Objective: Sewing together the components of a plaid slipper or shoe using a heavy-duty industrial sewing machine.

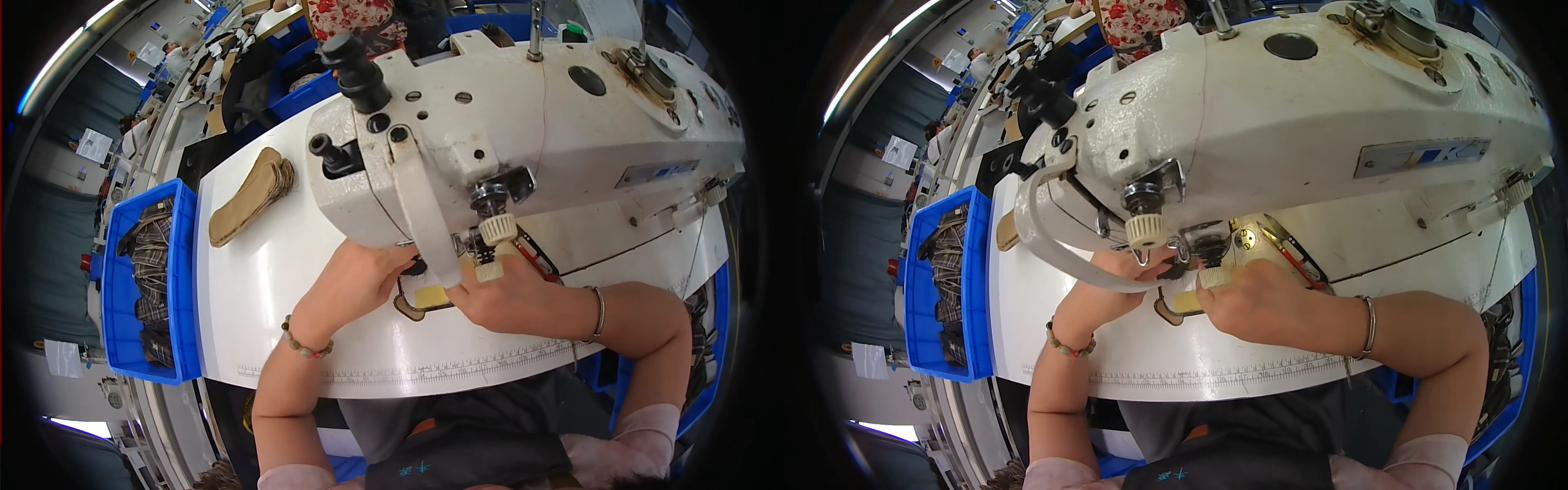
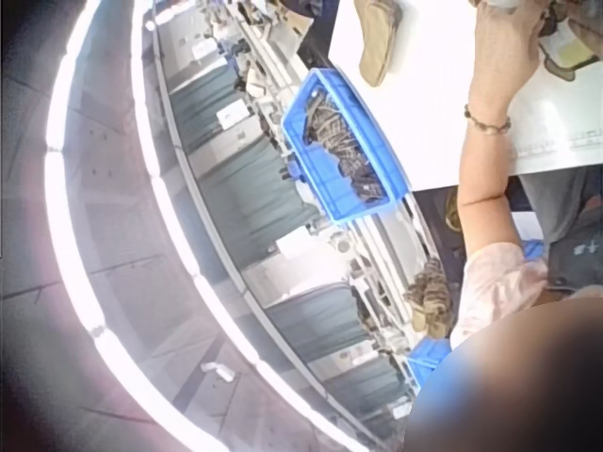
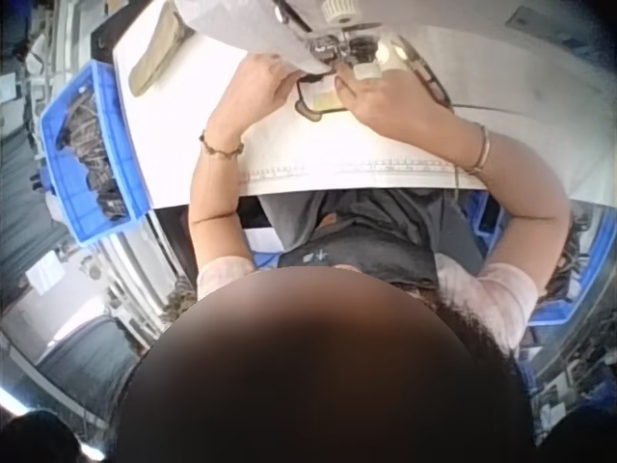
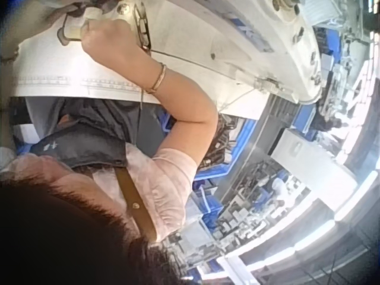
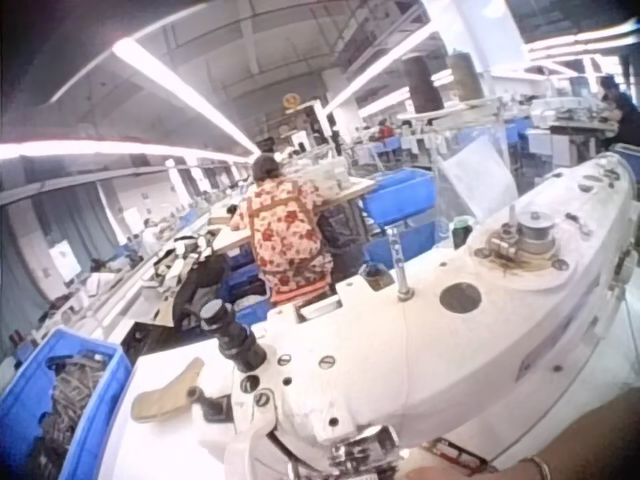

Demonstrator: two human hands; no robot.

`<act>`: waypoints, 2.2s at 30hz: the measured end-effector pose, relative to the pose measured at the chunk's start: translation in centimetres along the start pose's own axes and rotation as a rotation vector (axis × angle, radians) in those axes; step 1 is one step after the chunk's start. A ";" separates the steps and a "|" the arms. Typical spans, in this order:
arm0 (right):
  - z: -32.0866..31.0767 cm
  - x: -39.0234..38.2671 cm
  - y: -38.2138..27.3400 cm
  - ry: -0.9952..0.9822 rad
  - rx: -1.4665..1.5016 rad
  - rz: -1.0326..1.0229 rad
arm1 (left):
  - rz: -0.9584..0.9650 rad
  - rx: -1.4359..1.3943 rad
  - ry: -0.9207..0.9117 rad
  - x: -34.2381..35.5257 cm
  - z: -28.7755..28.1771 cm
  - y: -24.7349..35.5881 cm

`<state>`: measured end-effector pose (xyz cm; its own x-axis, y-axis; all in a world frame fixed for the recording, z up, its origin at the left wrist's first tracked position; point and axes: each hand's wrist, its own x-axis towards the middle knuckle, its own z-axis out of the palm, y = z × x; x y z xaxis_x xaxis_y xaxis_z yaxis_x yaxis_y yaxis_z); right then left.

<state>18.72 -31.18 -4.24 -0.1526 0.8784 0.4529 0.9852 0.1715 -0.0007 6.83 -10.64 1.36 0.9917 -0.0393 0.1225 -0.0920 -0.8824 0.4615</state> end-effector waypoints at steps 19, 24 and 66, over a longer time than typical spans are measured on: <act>2.2 -0.8 -1.1 -0.098 -0.131 0.134 | 0.058 -0.160 -0.033 0.1 0.2 -2.4; 2.2 -0.9 -1.0 -0.119 -0.046 0.153 | 0.041 -0.038 -0.016 0.2 0.7 -2.0; 3.5 0.3 2.5 0.231 0.145 0.303 | -0.140 -0.387 0.001 1.0 1.8 -1.8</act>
<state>20.82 -28.94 -7.27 0.1805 0.7785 0.6011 0.9592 -0.0040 -0.2828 8.19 -9.97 -0.95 0.9969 0.0696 0.0356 0.0171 -0.6377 0.7701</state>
